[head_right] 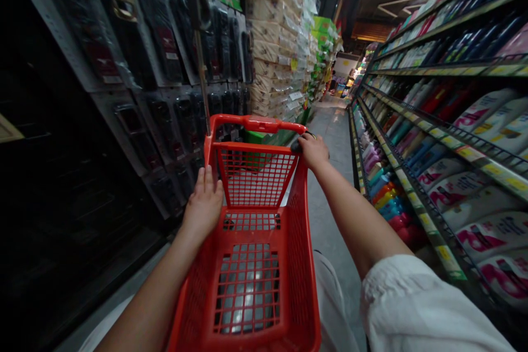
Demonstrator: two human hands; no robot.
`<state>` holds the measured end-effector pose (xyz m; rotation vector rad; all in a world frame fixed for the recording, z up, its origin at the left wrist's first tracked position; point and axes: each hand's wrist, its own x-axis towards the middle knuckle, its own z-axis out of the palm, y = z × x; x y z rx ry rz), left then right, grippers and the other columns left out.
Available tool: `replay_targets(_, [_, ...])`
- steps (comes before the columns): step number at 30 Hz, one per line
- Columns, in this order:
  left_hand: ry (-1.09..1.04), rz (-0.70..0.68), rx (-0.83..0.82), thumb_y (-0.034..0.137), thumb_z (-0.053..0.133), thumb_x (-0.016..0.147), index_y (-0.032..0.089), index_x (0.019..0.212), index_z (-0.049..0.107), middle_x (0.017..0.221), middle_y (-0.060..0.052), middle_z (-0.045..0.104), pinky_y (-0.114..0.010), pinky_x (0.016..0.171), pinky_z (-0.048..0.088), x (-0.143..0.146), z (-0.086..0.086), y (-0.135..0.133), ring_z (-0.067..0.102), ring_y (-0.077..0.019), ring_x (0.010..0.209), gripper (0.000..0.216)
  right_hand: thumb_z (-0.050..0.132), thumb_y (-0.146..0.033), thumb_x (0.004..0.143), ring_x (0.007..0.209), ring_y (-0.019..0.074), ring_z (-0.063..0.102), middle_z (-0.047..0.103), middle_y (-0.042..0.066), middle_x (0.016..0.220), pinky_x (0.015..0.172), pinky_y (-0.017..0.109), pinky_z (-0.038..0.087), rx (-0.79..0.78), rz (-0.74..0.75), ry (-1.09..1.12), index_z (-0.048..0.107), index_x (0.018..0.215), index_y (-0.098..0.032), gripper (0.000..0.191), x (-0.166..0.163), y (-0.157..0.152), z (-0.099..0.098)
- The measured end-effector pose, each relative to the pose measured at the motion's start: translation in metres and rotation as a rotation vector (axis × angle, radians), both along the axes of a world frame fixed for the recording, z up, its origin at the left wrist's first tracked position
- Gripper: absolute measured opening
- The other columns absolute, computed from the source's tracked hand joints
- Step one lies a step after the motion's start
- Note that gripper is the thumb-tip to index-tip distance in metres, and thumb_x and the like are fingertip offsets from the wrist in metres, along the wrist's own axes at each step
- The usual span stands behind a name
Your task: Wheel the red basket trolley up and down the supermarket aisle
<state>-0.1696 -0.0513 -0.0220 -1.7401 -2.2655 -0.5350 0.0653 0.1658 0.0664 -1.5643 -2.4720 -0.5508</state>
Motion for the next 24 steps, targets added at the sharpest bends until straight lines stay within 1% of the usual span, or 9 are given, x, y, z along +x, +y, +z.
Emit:
replay_targets(3, [-0.007, 0.007, -0.043, 0.007, 0.028, 0.093, 0.004, 0.135, 0.059, 0.163, -0.023, 0.021, -0.055, 0.097, 0.055, 0.002, 0.006, -0.001, 0.017, -0.0389, 0.153, 0.052, 0.041, -0.019, 0.098, 0.129, 0.0267, 0.053, 0.052, 0.012, 0.15, 0.103, 0.038, 0.043, -0.028, 0.032, 0.147, 0.056, 0.142, -0.018, 0.047, 0.014, 0.011, -0.01])
replay_targets(6, [-0.034, 0.0, -0.059, 0.006, 0.027, 0.093, 0.002, 0.134, 0.059, 0.163, -0.025, 0.019, -0.056, 0.099, 0.054, 0.003, 0.009, -0.003, 0.015, -0.0398, 0.153, 0.053, 0.044, -0.018, 0.095, 0.13, 0.0275, 0.053, 0.052, 0.015, 0.15, 0.105, 0.038, 0.042, -0.028, 0.072, 0.191, 0.054, 0.144, -0.015, 0.05, 0.027, 0.004, -0.022])
replay_targets(11, [-0.008, -0.001, -0.057, 0.004, 0.032, 0.091, 0.008, 0.135, 0.059, 0.164, -0.021, 0.021, -0.051, 0.098, 0.055, 0.003, 0.011, -0.005, 0.014, -0.0367, 0.154, 0.052, 0.043, -0.009, 0.093, 0.119, 0.0274, 0.058, 0.047, 0.011, 0.155, 0.098, 0.039, 0.047, -0.041, 0.126, 0.077, 0.054, 0.145, -0.022, 0.055, 0.043, -0.053, -0.043])
replay_targets(14, [0.006, 0.0, -0.082, 0.0, 0.032, 0.089, 0.008, 0.136, 0.059, 0.164, -0.022, 0.018, -0.048, 0.097, 0.056, 0.002, 0.011, -0.005, 0.012, -0.0368, 0.153, 0.055, 0.043, -0.007, 0.092, 0.115, 0.0265, 0.06, 0.048, 0.006, 0.155, 0.095, 0.04, 0.049, -0.139, 0.256, 0.002, 0.062, 0.137, -0.026, 0.053, 0.051, -0.087, -0.049])
replay_targets(16, [0.027, -0.005, -0.091, -0.001, 0.034, 0.087, 0.009, 0.137, 0.058, 0.164, -0.022, 0.017, -0.046, 0.095, 0.057, 0.002, 0.011, -0.005, 0.012, -0.0372, 0.153, 0.056, 0.045, -0.005, 0.089, 0.118, 0.0256, 0.06, 0.055, 0.005, 0.149, 0.097, 0.04, 0.049, -0.225, 0.356, 0.015, 0.069, 0.129, -0.025, 0.051, 0.055, -0.095, -0.049])
replay_targets(18, [0.041, -0.007, -0.097, -0.001, 0.036, 0.086, 0.01, 0.137, 0.058, 0.164, -0.021, 0.018, -0.044, 0.095, 0.058, 0.001, 0.01, -0.005, 0.012, -0.0368, 0.153, 0.057, 0.048, -0.003, 0.084, 0.122, 0.0229, 0.06, 0.064, 0.004, 0.139, 0.102, 0.037, 0.048, -0.296, 0.412, 0.098, 0.071, 0.125, -0.024, 0.051, 0.058, -0.089, -0.044])
replay_targets(20, [0.035, -0.015, -0.1, -0.002, 0.038, 0.086, 0.011, 0.138, 0.057, 0.164, -0.022, 0.019, -0.043, 0.096, 0.057, 0.001, 0.009, -0.005, 0.011, -0.0365, 0.152, 0.057, 0.048, -0.004, 0.082, 0.123, 0.0201, 0.061, 0.068, 0.004, 0.132, 0.105, 0.034, 0.046, -0.295, 0.374, 0.228, 0.069, 0.127, -0.023, 0.053, 0.057, -0.069, -0.034])
replay_targets(22, [0.017, -0.028, -0.1, -0.004, 0.039, 0.085, 0.011, 0.139, 0.056, 0.164, -0.021, 0.018, -0.044, 0.099, 0.055, 0.001, 0.009, -0.005, 0.009, -0.036, 0.152, 0.059, 0.047, -0.007, 0.082, 0.123, 0.0206, 0.061, 0.068, 0.004, 0.132, 0.105, 0.035, 0.047, -0.196, 0.265, 0.338, 0.066, 0.131, -0.022, 0.054, 0.051, -0.043, -0.021])
replay_targets(24, [-0.001, -0.038, -0.106, -0.006, 0.039, 0.084, 0.011, 0.139, 0.056, 0.164, -0.022, 0.016, -0.045, 0.102, 0.053, 0.002, 0.01, -0.005, 0.007, -0.0364, 0.152, 0.06, 0.047, -0.011, 0.085, 0.125, 0.0243, 0.059, 0.064, 0.007, 0.138, 0.103, 0.038, 0.047, -0.058, 0.162, 0.368, 0.064, 0.133, -0.021, 0.052, 0.042, -0.015, -0.007])
